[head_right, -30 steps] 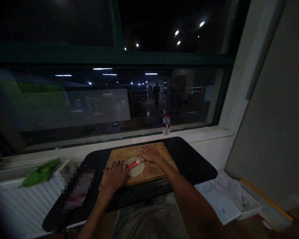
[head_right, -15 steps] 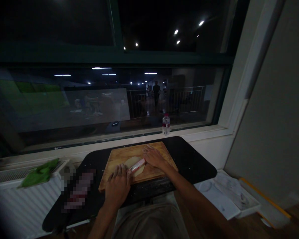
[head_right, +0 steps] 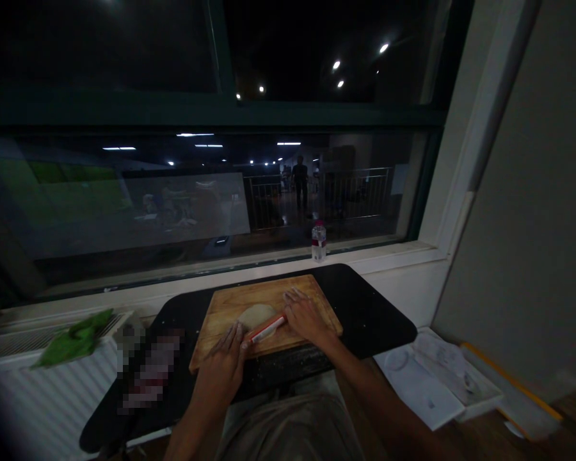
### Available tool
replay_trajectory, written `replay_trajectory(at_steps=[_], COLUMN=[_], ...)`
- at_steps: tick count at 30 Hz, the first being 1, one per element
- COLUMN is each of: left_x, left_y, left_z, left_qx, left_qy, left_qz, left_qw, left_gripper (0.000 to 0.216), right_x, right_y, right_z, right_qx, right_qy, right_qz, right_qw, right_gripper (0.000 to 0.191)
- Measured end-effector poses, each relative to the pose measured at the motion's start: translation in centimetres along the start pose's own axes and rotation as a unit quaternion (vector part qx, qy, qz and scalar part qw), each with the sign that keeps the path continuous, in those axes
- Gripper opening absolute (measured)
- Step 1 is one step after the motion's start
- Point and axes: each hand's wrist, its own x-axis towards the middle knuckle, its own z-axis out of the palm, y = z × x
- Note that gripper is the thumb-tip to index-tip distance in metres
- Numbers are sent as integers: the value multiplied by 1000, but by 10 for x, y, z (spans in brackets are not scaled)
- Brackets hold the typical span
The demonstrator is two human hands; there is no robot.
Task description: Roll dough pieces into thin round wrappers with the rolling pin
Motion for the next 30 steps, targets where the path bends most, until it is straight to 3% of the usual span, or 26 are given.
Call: replay_trajectory(at_steps=[10, 15, 19, 24, 30], left_x=[34, 48, 55, 60, 64], left_y=[-8, -22, -27, -27, -28], left_z=[-14, -23, -29, -31, -29], left_qx=[68, 46, 22, 22, 23], left_qy=[-13, -74, -117, -124, -131], left_qz=[-42, -16, 8, 4, 9], left_qw=[997, 996, 993, 992, 991], left_gripper=[58, 67, 78, 78, 87], right_x=[28, 48, 47, 36, 34], right_y=[-7, -11, -4, 12, 13], right_z=[0, -2, -14, -31, -31], right_qx=[-41, -35, 22, 77, 83], right_qy=[-37, -67, -104, -168, -178], right_qz=[20, 35, -8, -91, -91], right_qw=[998, 997, 994, 979, 976], right_gripper=[49, 43, 61, 90, 99])
